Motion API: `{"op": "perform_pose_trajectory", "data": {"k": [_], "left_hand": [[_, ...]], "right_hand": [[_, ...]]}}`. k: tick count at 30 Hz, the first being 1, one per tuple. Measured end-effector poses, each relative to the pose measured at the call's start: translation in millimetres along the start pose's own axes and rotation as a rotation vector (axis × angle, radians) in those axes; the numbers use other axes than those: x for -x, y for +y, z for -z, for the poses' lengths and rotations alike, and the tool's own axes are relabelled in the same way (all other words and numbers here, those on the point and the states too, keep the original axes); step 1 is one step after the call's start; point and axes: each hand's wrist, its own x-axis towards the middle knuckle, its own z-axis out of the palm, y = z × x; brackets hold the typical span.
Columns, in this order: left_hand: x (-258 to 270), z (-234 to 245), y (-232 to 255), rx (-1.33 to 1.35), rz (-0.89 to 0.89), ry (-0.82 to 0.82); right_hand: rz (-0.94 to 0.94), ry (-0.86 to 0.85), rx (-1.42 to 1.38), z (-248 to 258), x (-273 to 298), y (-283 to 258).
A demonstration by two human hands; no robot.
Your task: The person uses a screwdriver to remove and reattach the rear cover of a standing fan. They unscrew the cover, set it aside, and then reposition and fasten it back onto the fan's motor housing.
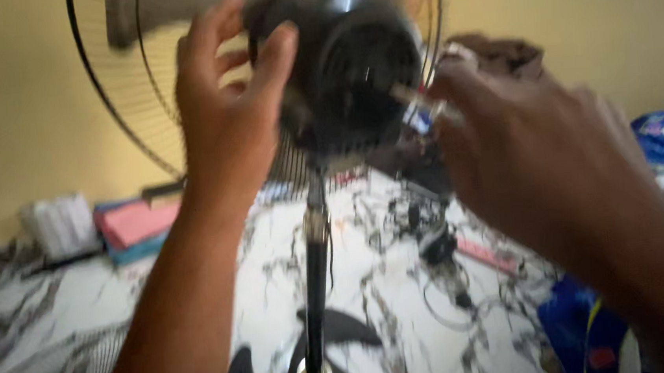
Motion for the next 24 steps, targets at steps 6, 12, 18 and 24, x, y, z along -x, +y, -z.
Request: {"op": "perform_pose_trajectory", "data": {"k": [6, 12, 18, 24], "left_hand": [[12, -19, -45, -0.428, -0.12, 0.377], [1, -11, -65, -0.36, -0.162, 0.281], [-4, -10, -46, -0.283, -0.107, 0.187], [-6, 9, -37, -0.289, -0.089, 0.139]], "right_hand": [[0.055, 0.066, 0.13, -4, 0, -5], [0.206, 0.196, 0.067, -7, -3, -1], [0.094, 0.177, -0.098, -24, -4, 6], [-0.075, 0.095, -0.206, -64, -3, 42]]}}
